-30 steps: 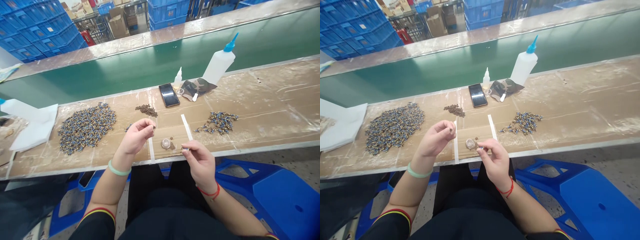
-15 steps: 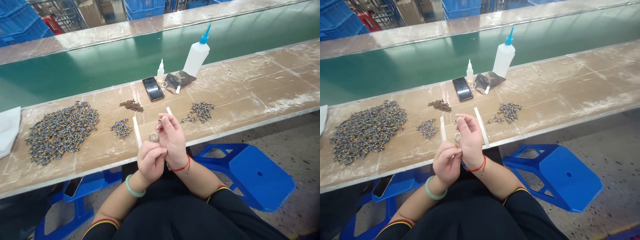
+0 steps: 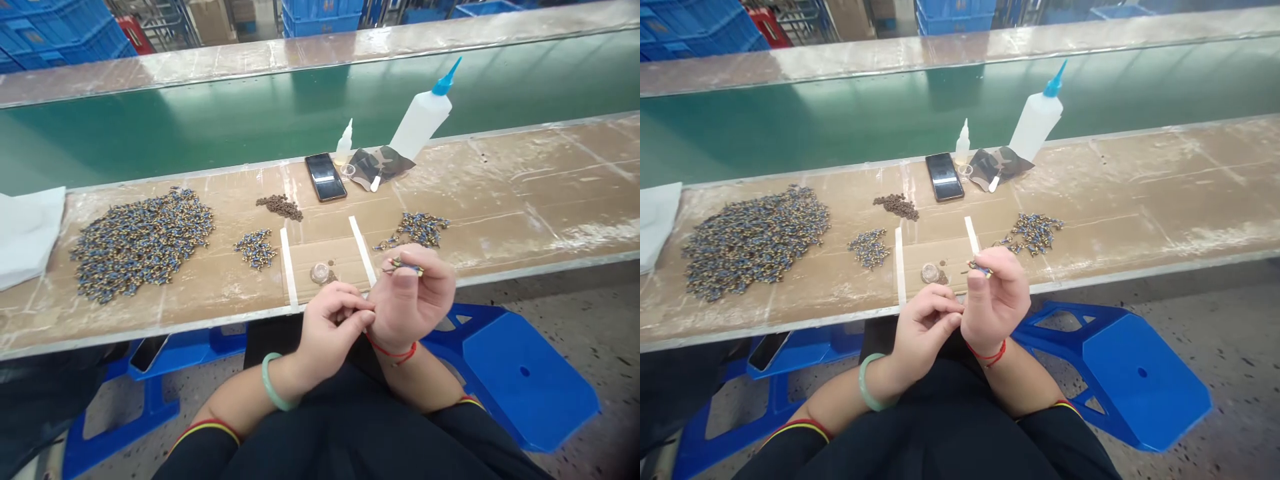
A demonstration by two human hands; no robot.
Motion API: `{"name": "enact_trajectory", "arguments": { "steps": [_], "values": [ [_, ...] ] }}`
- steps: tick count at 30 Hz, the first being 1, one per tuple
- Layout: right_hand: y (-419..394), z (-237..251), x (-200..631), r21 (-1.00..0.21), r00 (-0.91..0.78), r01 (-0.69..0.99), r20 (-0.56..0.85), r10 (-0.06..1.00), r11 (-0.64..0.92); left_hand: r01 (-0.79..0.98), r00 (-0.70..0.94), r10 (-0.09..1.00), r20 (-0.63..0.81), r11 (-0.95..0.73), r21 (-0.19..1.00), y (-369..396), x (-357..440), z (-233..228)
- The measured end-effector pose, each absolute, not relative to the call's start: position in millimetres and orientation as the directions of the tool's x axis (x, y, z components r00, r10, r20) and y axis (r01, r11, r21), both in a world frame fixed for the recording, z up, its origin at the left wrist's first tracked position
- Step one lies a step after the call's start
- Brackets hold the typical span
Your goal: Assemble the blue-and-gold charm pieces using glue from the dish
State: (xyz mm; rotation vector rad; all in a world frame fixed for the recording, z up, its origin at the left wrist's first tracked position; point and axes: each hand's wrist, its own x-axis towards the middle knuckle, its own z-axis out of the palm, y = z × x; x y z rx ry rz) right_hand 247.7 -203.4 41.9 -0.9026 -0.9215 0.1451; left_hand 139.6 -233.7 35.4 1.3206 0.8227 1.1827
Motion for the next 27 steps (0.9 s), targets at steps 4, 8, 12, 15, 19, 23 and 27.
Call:
{"name": "enact_trajectory", "arguments": {
  "steps": [4, 8, 12, 15, 19, 23, 27],
  "values": [
    [-208.7, 40.9, 248.8, -0.778, 0.656, 0.197, 0.557, 0.509, 0.597, -0.088, 0.332, 0.898, 0.290, -0.276, 0.957, -234.3, 135.3, 38.2],
    [-213.5, 43.4, 248.1, -0.828, 0.652, 0.137, 0.489, 0.580, 0.544, -0.095, 0.496, 0.825, 0.271, -0.259, 0.961, -219.3, 127.1, 45.6],
    [-219.9, 43.6, 246.7, -0.859, 0.619, 0.128, 0.460, 0.637, 0.496, -0.122, 0.638, 0.735, 0.231, -0.200, 0.972, -200.0, 121.9, 53.7],
    [-225.7, 42.4, 245.3, -0.886, 0.544, 0.100, 0.429, 0.721, 0.452, -0.083, 0.711, 0.691, 0.130, -0.101, 0.991, -191.4, 119.0, 56.7],
    [-224.6, 40.0, 247.5, -0.909, 0.483, -0.002, 0.363, 0.796, 0.416, -0.191, 0.744, 0.668, 0.017, 0.188, 0.964, -191.3, 117.7, 47.9],
    [-214.5, 38.0, 256.4, -0.914, 0.456, -0.228, 0.205, 0.866, 0.336, -0.506, 0.642, 0.764, -0.063, 0.484, 0.713, -198.7, 117.3, 35.3],
    [-210.8, 38.8, 262.2, -0.917, 0.395, -0.308, 0.120, 0.911, 0.254, -0.637, 0.615, 0.780, -0.117, 0.579, 0.510, -204.7, 116.5, 36.0]
  ]
}}
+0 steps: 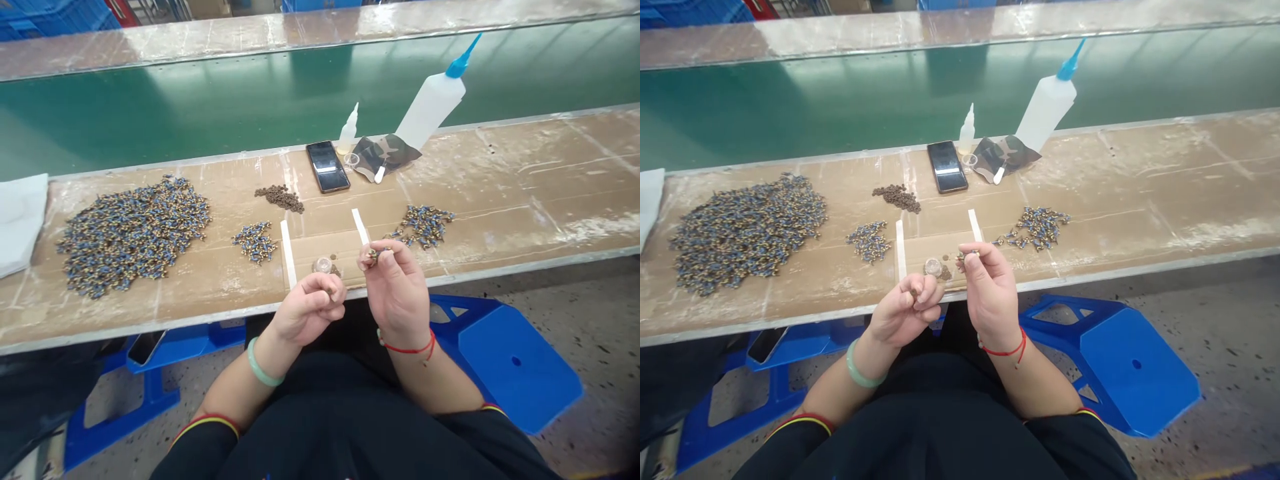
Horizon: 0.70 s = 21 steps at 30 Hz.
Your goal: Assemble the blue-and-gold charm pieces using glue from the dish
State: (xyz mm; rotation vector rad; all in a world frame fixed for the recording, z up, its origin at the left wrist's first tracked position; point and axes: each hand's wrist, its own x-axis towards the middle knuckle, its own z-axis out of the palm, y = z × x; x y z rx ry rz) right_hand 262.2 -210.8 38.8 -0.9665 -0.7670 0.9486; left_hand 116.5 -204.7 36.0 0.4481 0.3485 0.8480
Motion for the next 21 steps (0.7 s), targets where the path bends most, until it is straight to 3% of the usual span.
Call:
{"name": "enact_trajectory", "arguments": {
  "steps": [7, 11, 15, 21],
  "values": [
    [-211.7, 37.4, 264.7, -0.944, 0.311, -0.256, 0.122, 0.942, 0.207, -0.684, 0.605, 0.794, -0.052, 0.552, 0.477, -204.6, 115.7, 45.8],
    [-201.5, 36.9, 279.6, -0.975, 0.161, 0.031, 0.223, 0.961, 0.221, -0.663, 0.573, 0.817, -0.063, 0.507, 0.551, -202.6, 103.0, 41.8],
    [-183.6, 42.7, 300.1, -0.857, -0.191, 0.364, 0.316, 0.929, 0.366, -0.655, 0.476, 0.872, -0.111, 0.436, 0.617, -202.8, 84.0, 23.5],
    [-161.0, 44.1, 322.4, -0.691, -0.429, 0.507, 0.315, 0.846, 0.515, -0.698, 0.381, 0.919, -0.101, 0.357, 0.620, -211.8, 79.4, -6.9]
  ]
}}
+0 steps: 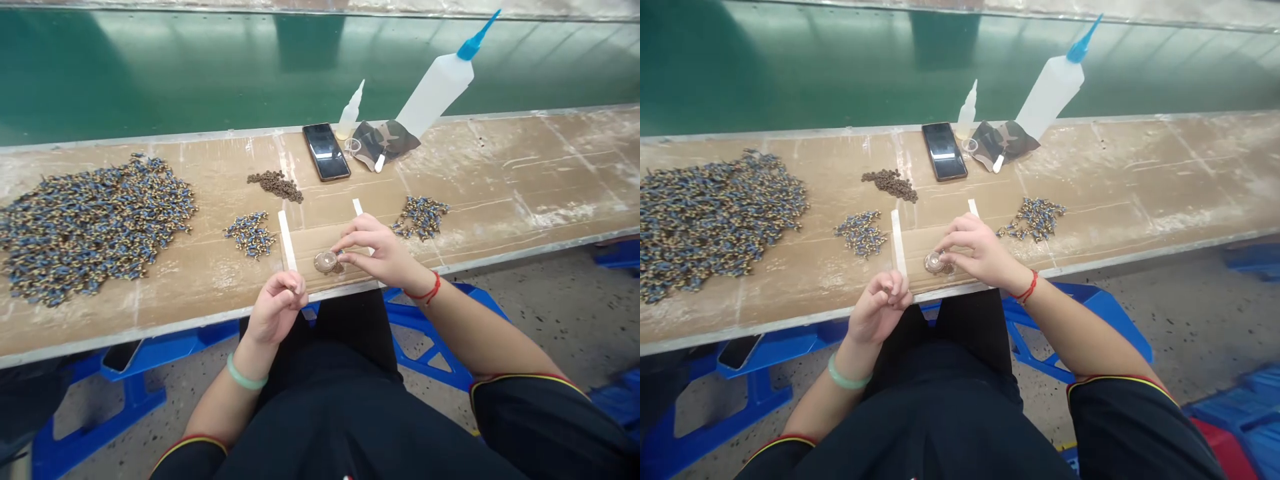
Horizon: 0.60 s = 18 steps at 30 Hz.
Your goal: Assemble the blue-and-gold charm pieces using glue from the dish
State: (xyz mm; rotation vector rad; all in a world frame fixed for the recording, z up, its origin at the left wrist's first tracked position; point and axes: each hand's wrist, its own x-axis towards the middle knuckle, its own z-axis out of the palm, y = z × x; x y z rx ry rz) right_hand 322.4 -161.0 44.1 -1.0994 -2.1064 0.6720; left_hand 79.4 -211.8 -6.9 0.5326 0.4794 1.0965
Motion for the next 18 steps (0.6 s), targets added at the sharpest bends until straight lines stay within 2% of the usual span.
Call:
{"name": "enact_trajectory", "arguments": {
  "steps": [5, 10, 18],
  "values": [
    [-156.3, 44.1, 329.3, -0.641, -0.497, 0.520, 0.311, 0.810, 0.565, -0.697, 0.390, 0.919, -0.050, 0.331, 0.636, -217.5, 84.8, -10.1],
    [-159.7, 43.8, 330.0, -0.607, -0.508, 0.528, 0.334, 0.794, 0.593, -0.661, 0.385, 0.919, -0.085, 0.339, 0.670, -219.5, 87.4, -9.7],
    [-157.5, 42.9, 330.6, -0.595, -0.515, 0.538, 0.329, 0.792, 0.597, -0.694, 0.371, 0.924, -0.089, 0.339, 0.635, -221.2, 91.3, -9.0]
  ]
}}
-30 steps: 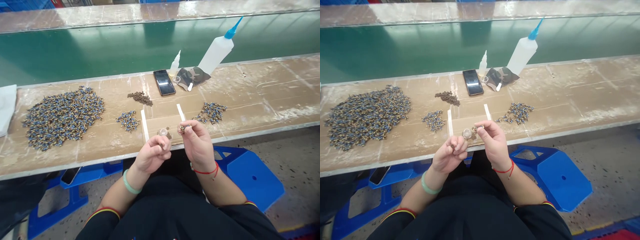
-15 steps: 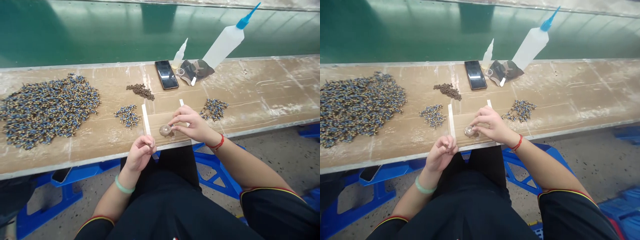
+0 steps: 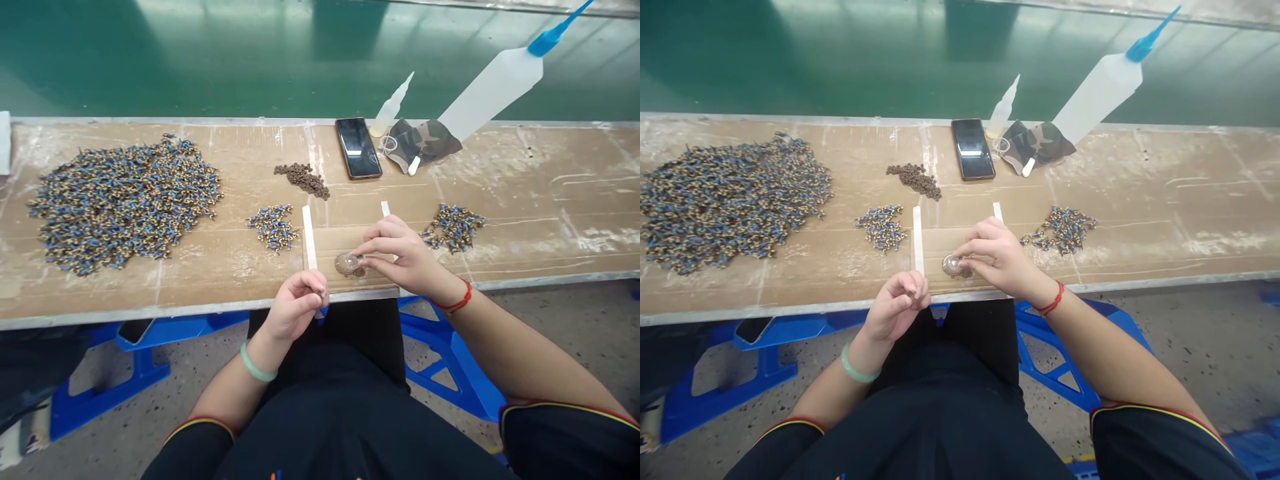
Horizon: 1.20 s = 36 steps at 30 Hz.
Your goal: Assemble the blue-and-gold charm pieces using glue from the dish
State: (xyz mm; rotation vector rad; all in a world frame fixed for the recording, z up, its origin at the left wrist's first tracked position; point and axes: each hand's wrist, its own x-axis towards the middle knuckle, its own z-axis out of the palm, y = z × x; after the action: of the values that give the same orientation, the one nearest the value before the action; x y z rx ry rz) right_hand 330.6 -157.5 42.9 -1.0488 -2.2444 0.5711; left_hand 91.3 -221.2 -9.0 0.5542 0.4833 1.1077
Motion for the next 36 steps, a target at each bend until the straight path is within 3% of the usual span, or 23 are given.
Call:
{"name": "enact_trajectory", "arguments": {
  "steps": [17, 20, 23, 27, 29, 32, 36],
  "values": [
    [-156.2, 42.8, 330.0, -0.584, -0.527, 0.531, 0.340, 0.779, 0.614, -0.675, 0.366, 0.926, -0.088, 0.330, 0.660, -221.2, 94.8, -8.1],
    [-160.3, 44.6, 330.8, -0.636, -0.477, 0.520, 0.337, 0.812, 0.569, -0.667, 0.345, 0.933, -0.100, 0.319, 0.673, -223.1, 96.0, -7.9],
    [-170.2, 46.8, 327.9, -0.756, -0.318, 0.490, 0.308, 0.897, 0.434, -0.644, 0.283, 0.954, -0.100, 0.266, 0.717, -224.8, 99.5, -5.9],
    [-187.7, 46.3, 310.8, -0.960, -0.045, 0.228, 0.157, 0.987, 0.163, -0.564, 0.117, 0.993, 0.003, 0.064, 0.823, -223.1, 107.6, 5.0],
    [-196.1, 45.3, 297.6, -0.998, -0.024, 0.033, 0.056, 0.998, 0.057, -0.487, 0.027, 0.994, 0.106, -0.079, 0.870, -220.8, 111.8, 13.4],
    [-207.7, 44.9, 277.1, -0.978, -0.104, -0.204, -0.028, 0.994, -0.049, -0.357, -0.048, 0.964, 0.261, -0.261, 0.897, -218.0, 116.7, 25.8],
    [-220.7, 45.9, 256.5, -0.884, -0.142, -0.457, -0.040, 0.989, -0.101, -0.253, -0.059, 0.929, 0.365, -0.368, 0.895, -218.2, 119.6, 36.8]
  ]
}}
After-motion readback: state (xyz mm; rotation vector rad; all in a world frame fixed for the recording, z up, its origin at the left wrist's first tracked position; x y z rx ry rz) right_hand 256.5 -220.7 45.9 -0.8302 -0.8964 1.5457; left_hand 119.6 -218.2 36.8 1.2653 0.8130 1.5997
